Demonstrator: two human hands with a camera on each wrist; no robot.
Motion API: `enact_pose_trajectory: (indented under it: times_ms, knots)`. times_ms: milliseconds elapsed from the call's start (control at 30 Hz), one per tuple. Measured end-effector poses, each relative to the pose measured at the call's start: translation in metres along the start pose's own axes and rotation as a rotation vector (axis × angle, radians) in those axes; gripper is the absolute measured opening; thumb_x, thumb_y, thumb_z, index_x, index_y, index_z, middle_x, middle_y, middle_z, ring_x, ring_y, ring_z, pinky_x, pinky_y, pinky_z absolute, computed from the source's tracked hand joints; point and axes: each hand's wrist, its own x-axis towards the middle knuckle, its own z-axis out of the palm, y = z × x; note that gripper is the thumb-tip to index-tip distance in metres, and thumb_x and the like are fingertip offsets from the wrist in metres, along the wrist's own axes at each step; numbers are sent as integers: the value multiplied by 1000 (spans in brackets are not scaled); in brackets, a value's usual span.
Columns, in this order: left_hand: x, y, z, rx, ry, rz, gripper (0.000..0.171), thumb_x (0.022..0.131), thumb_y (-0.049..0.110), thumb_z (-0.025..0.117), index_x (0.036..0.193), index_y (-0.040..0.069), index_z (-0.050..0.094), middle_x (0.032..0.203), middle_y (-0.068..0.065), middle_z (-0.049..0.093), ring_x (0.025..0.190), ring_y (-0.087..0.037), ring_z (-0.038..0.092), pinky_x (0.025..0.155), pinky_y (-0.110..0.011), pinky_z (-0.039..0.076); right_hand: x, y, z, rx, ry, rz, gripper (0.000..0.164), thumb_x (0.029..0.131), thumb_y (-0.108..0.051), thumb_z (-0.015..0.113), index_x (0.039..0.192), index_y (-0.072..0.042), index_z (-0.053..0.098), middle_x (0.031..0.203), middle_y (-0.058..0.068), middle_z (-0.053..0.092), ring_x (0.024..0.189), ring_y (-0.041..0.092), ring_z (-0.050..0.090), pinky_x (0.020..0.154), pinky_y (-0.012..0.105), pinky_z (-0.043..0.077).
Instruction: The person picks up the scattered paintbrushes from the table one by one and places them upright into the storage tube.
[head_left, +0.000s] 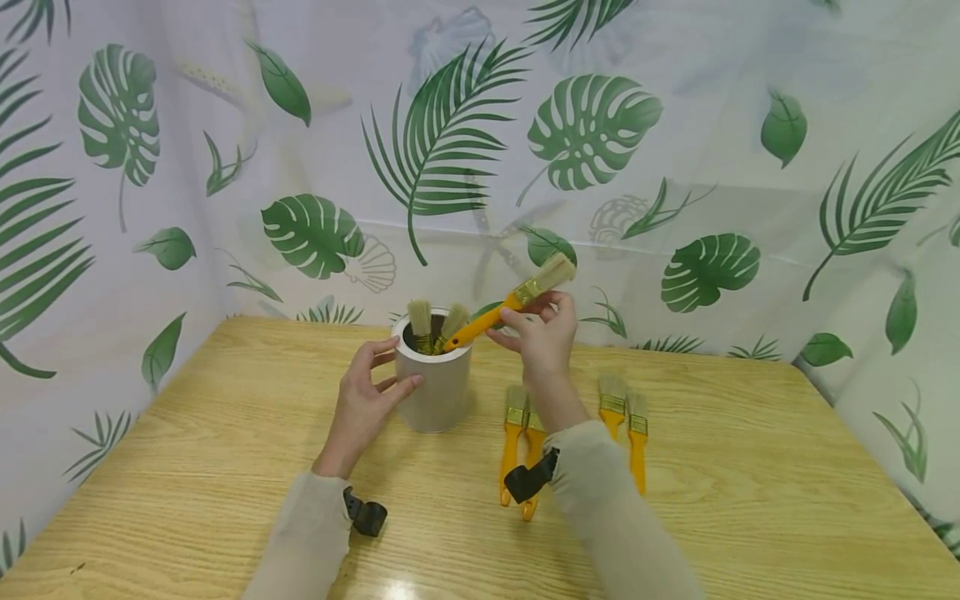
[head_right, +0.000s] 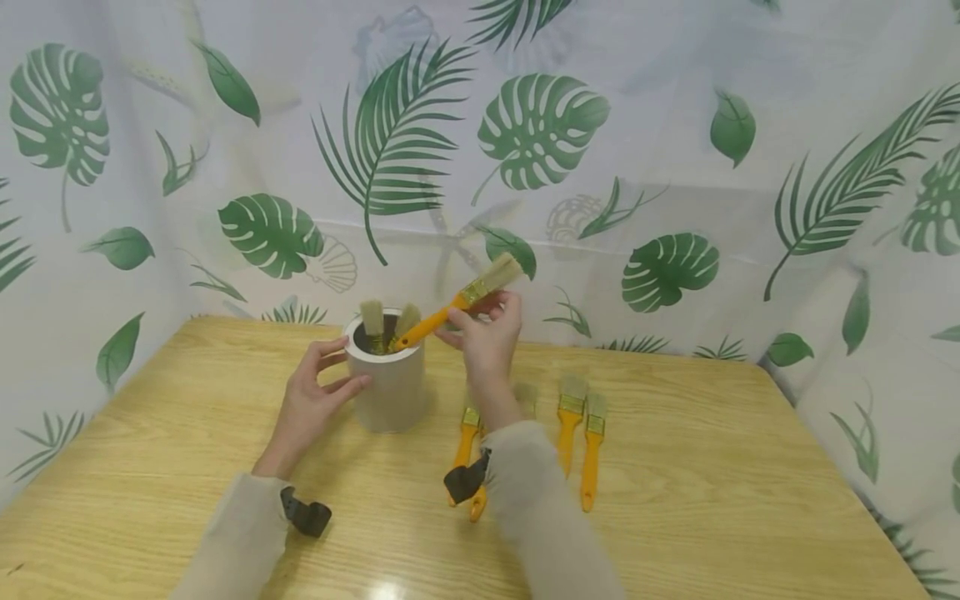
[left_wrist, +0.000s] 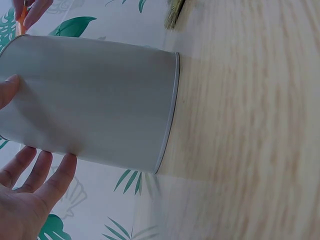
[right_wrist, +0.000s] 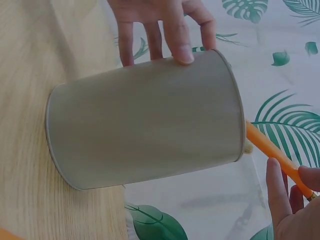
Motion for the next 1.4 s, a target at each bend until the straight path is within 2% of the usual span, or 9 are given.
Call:
enact_pose_trajectory:
  times_ms: [133,367,533,700,800,1100,1300,1400]
  knots:
    - [0,0,0,-2,-3,2,55,87,0,79,135,0,52,144,-17,50,128,-38,52,98,-55,53,-3,3,6,-94,-46,-68,30,92,16,63,111,-1,48,96,13,55,72,19,66,64,33,63]
    - [0,0,-1,-7,-8,7,55,88,0,78,135,0,51,144,-17,49,129,-38,51,99,-56,52,-11,5,8,-401,-196,-269,17,92,9,68,108,9,62,95,18,67,75,21,69,67,27,62]
    - [-1,1,-1,-15,-4,15,54,88,-1,78,135,-1,51,144,-17,49,128,-38,52,98,-56,52,-11,8,1,-460,-216,-339,15,90,11,69,104,10,64,95,21,68,74,22,67,67,28,61]
    - [0,1,-1,-21,-6,13,54,88,-1,78,135,0,52,145,-17,49,128,-38,51,98,-57,52,-9,5,-13,-467,-196,-314,15,89,12,68,103,10,65,96,22,67,72,14,67,69,33,63]
    - [0,0,-1,-21,-6,16,54,88,-1,78,135,0,51,145,-17,49,128,-38,51,98,-57,52,-7,0,-25,-488,-180,-276,15,90,11,68,104,10,65,96,22,66,71,11,66,68,31,63]
    - [-1,2,0,-14,-1,17,53,88,-1,77,135,-1,52,144,-18,49,128,-39,52,98,-56,52,-5,-17,-70,-661,-129,-181,16,93,5,68,109,7,64,99,20,66,75,16,68,66,24,61]
    - [-1,2,0,-19,-4,4,54,88,-1,78,135,0,51,145,-18,49,129,-38,52,99,-56,52,-7,-28,-95,-708,-108,-96,21,95,3,67,114,8,59,99,15,63,70,6,65,64,25,61]
    - [-1,1,0,-12,-2,6,54,88,-1,78,135,0,51,145,-17,49,129,-38,52,98,-57,52,-7,-32,-107,-754,-101,-52,24,96,1,67,116,8,58,101,15,63,71,8,65,64,24,61]
